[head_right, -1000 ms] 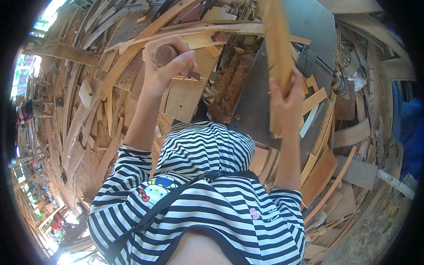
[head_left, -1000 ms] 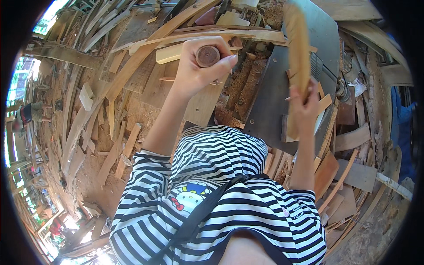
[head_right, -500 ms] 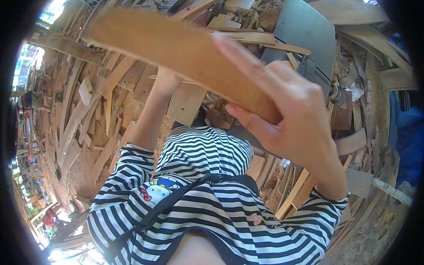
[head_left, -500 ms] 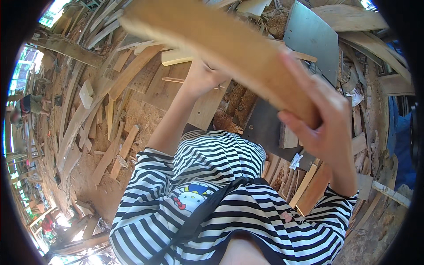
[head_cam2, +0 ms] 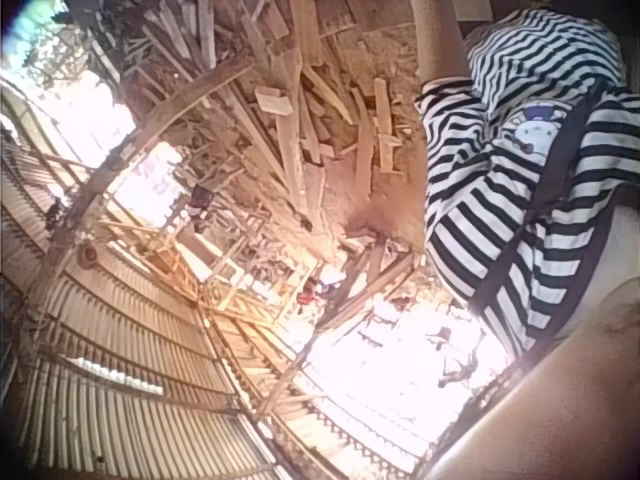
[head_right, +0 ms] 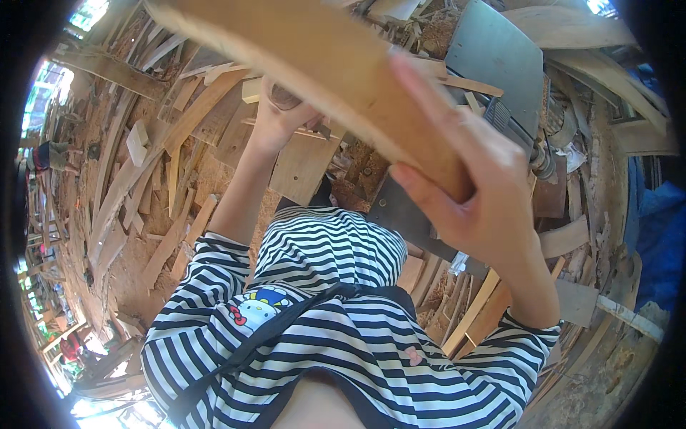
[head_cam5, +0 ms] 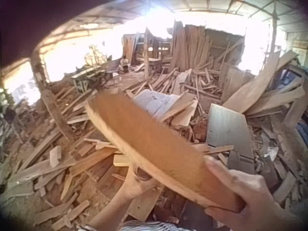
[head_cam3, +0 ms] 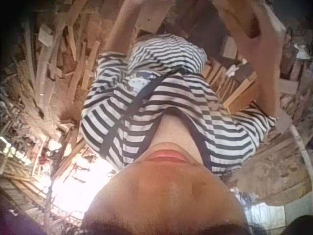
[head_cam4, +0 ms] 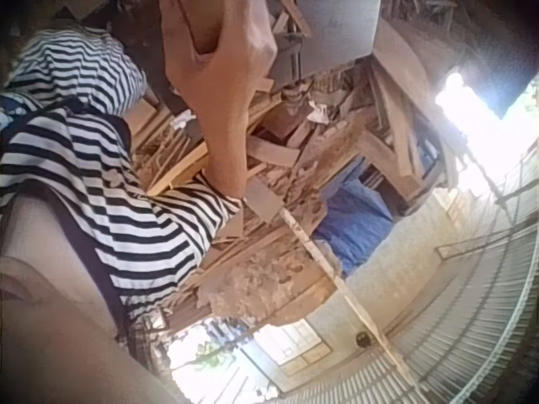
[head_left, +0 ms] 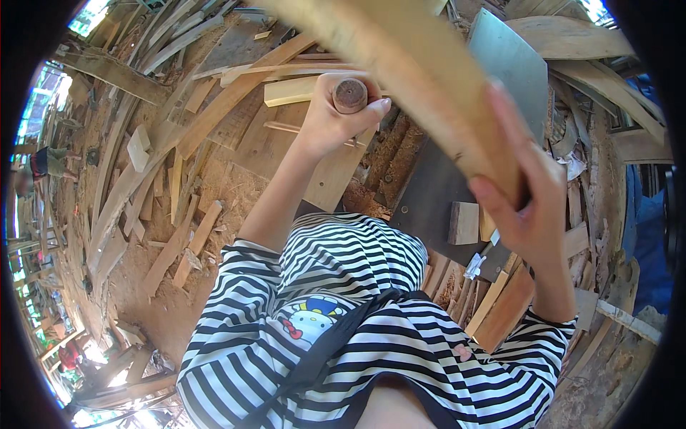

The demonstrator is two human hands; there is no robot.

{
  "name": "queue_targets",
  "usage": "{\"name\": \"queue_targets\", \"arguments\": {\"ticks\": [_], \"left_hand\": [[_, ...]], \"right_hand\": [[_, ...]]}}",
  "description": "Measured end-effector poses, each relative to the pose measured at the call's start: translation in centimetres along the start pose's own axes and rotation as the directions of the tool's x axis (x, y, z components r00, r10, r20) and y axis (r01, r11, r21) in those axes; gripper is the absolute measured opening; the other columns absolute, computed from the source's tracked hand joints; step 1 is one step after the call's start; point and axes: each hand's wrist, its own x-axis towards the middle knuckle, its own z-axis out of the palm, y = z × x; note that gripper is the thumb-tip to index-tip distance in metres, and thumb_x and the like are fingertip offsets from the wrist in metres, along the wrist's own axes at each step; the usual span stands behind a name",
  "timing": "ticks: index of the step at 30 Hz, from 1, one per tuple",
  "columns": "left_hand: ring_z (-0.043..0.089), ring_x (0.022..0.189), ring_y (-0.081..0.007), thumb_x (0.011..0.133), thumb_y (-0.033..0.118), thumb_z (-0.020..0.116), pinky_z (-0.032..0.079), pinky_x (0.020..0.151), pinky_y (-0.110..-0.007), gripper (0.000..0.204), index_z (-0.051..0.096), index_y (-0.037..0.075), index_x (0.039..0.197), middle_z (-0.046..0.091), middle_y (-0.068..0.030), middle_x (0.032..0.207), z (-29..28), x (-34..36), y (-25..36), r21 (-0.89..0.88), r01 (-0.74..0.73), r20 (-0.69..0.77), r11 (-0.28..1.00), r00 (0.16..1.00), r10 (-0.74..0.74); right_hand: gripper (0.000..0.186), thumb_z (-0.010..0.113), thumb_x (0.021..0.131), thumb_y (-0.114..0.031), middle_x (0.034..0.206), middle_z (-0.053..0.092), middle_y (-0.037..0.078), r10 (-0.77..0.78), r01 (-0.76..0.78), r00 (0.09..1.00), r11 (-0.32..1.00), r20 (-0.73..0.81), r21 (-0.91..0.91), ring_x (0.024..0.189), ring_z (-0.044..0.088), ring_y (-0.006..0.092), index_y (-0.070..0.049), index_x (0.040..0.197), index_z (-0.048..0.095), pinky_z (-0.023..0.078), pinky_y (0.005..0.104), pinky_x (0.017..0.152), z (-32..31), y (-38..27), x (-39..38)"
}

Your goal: Use a chisel and a wooden mallet to carve and shape a piece of wood.

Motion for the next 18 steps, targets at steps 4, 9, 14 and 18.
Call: {"name": "queue_targets", "arguments": {"ticks": [4,9,14,18], "left_hand": [[0.056,0.057,-0.0071,0.076,0.005,0.069,0.045,0.053,-0.024,0.008,0.064,0.001,0.072,0.061,-0.0005,0.064,2.8,0.2,-0.5,-0.048,-0.175,-0.413,0.983,0.900,0.140],[0.064,0.080,-0.0122,0.076,0.008,0.070,0.051,0.072,-0.027,0.019,0.065,0.001,0.093,0.067,-0.0052,0.088,-0.8,0.4,-0.6,0.099,0.063,0.056,0.993,0.996,-0.069],[0.065,0.082,-0.0123,0.076,0.007,0.071,0.051,0.072,-0.027,0.023,0.065,0.002,0.097,0.067,-0.0047,0.090,1.3,-0.1,-1.6,0.113,-0.226,-0.184,0.968,0.952,0.244],[0.062,0.098,-0.0160,0.075,0.009,0.071,0.049,0.085,-0.032,0.035,0.063,0.002,0.108,0.066,-0.0057,0.104,-0.4,0.1,-0.6,0.018,0.154,0.060,0.988,0.986,-0.155]], "right_hand": [[0.066,0.069,0.079,-0.016,0.132,0.055,0.023,0.370,-0.339,0.873,0.929,0.318,-0.149,0.102,0.065,0.0326,-0.003,0.140,0.047,0.049,0.0355,0.086,0.3,-1.0,-0.1],[0.069,0.072,0.076,-0.013,0.109,0.064,0.023,0.111,-0.111,0.994,0.993,-0.003,-0.036,0.079,0.061,0.0308,-0.008,0.140,0.048,0.049,0.0352,0.077,0.2,-0.3,-0.3],[0.065,0.070,0.078,-0.018,0.119,0.063,0.022,0.357,-0.314,0.883,0.932,0.303,-0.182,0.103,0.065,0.0318,-0.006,0.139,0.049,0.049,0.0347,0.084,0.5,-0.9,-0.3],[0.067,0.072,0.077,-0.014,0.097,0.063,0.019,0.142,-0.136,0.988,0.987,0.063,-0.085,0.079,0.060,0.0313,-0.008,0.139,0.049,0.049,0.0357,0.075,0.0,-0.5,-0.2]]}}
